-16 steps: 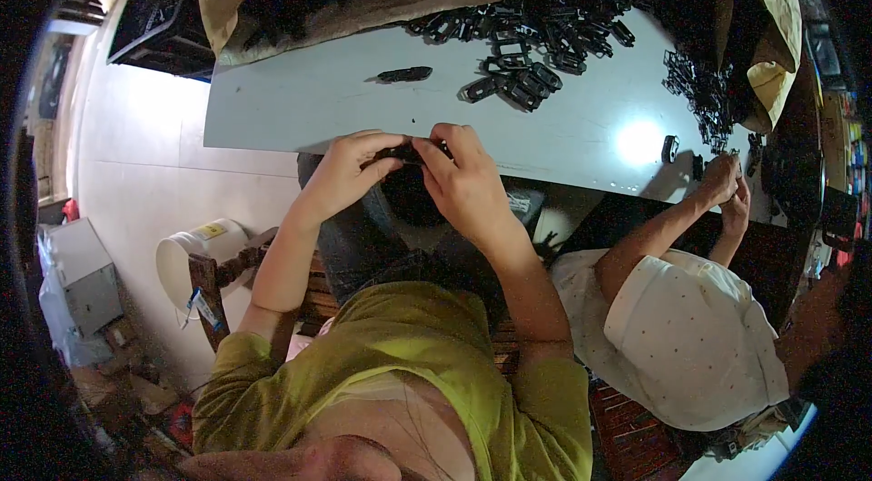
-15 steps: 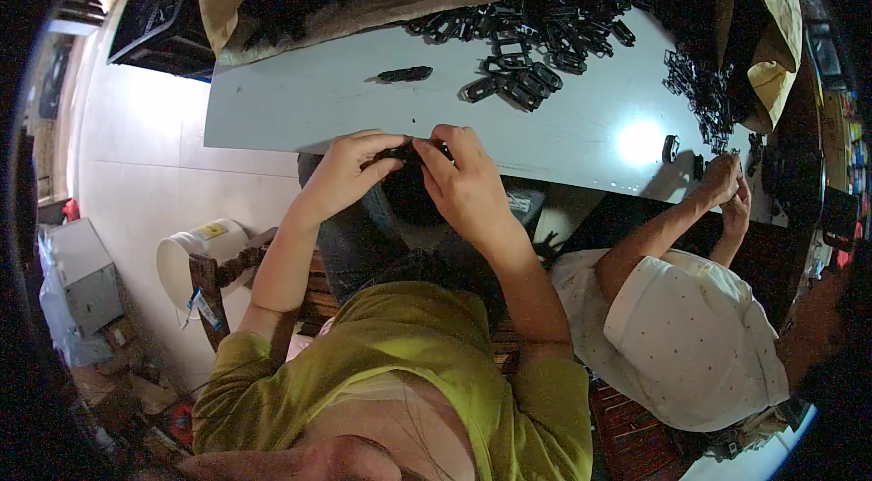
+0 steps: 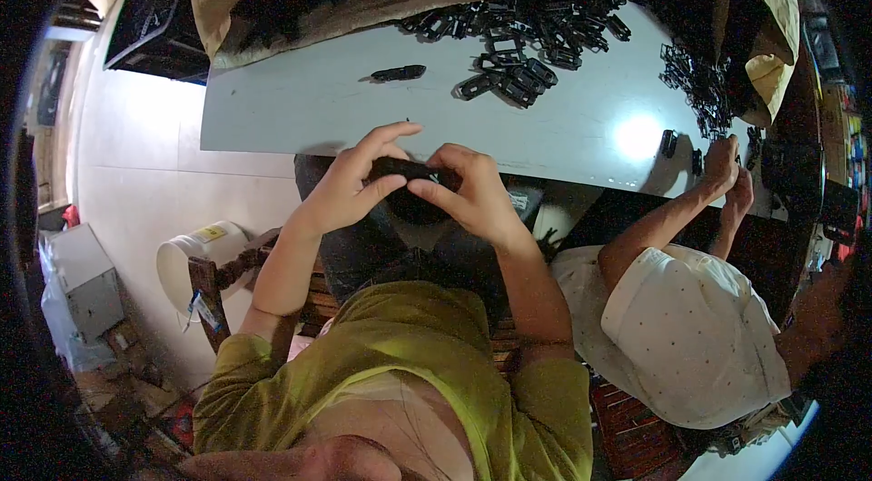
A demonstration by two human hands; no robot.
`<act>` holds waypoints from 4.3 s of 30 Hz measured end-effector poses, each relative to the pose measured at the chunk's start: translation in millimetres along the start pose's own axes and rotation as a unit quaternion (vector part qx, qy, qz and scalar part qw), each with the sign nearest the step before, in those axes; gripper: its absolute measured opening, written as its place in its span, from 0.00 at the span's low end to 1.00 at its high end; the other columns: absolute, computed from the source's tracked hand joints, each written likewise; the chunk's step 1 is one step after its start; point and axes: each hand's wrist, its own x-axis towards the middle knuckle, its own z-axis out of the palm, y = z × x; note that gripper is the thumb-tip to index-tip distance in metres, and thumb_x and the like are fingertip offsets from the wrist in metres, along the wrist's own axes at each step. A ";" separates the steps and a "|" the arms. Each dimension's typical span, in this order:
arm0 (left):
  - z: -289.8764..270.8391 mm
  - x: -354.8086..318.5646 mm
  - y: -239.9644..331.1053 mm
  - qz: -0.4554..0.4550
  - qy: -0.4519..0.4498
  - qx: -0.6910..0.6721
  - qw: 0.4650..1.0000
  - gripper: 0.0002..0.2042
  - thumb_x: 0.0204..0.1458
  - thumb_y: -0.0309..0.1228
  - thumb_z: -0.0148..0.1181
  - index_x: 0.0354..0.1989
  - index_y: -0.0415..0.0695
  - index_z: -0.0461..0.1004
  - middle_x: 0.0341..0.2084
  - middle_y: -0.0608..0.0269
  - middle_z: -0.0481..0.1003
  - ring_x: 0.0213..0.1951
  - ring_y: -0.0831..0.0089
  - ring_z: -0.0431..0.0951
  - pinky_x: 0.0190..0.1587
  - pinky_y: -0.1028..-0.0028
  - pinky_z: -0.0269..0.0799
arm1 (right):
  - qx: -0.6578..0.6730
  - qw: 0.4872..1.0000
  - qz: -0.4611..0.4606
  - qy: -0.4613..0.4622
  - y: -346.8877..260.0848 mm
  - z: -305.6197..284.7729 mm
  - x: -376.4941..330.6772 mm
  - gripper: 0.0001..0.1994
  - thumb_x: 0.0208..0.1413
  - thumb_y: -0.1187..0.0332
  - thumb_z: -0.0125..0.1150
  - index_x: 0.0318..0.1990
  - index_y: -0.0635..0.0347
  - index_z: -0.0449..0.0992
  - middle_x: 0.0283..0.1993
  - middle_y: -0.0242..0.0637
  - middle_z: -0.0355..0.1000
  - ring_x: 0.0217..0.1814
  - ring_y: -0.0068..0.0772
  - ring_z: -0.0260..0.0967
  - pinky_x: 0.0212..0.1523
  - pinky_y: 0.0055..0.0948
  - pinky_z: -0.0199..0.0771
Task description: Assembling small black plastic components at a workbench.
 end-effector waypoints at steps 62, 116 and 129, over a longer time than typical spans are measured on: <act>8.4 0.6 -30.8 -0.024 0.157 -0.158 0.975 0.13 0.47 0.20 0.63 0.40 0.39 0.67 0.26 0.67 0.72 0.19 0.87 0.67 0.19 0.85 0.61 | 0.141 0.989 0.027 0.034 25.5 17.3 8.8 0.13 0.48 0.70 0.69 0.32 0.67 0.70 0.27 0.26 0.66 0.28 0.15 0.60 0.27 0.16 0.62; -58.0 77.4 -56.3 0.098 0.238 0.514 0.818 0.28 0.34 0.45 0.69 0.49 0.57 0.72 0.57 0.58 0.58 0.59 0.53 0.54 0.58 0.46 0.50 | -0.426 0.843 -0.186 0.271 38.8 -4.5 40.4 0.20 0.49 0.76 0.58 0.52 0.55 0.72 0.60 0.43 0.63 0.61 0.50 0.58 0.58 0.41 0.63; -41.6 38.5 -55.1 0.211 0.341 0.424 0.812 0.16 0.42 0.34 0.64 0.42 0.48 0.75 0.54 0.53 0.63 0.54 0.55 0.63 0.54 0.57 0.60 | -0.371 0.846 -0.188 0.334 53.4 -32.6 22.1 0.19 0.48 0.80 0.58 0.50 0.58 0.73 0.57 0.47 0.64 0.58 0.49 0.62 0.56 0.37 0.64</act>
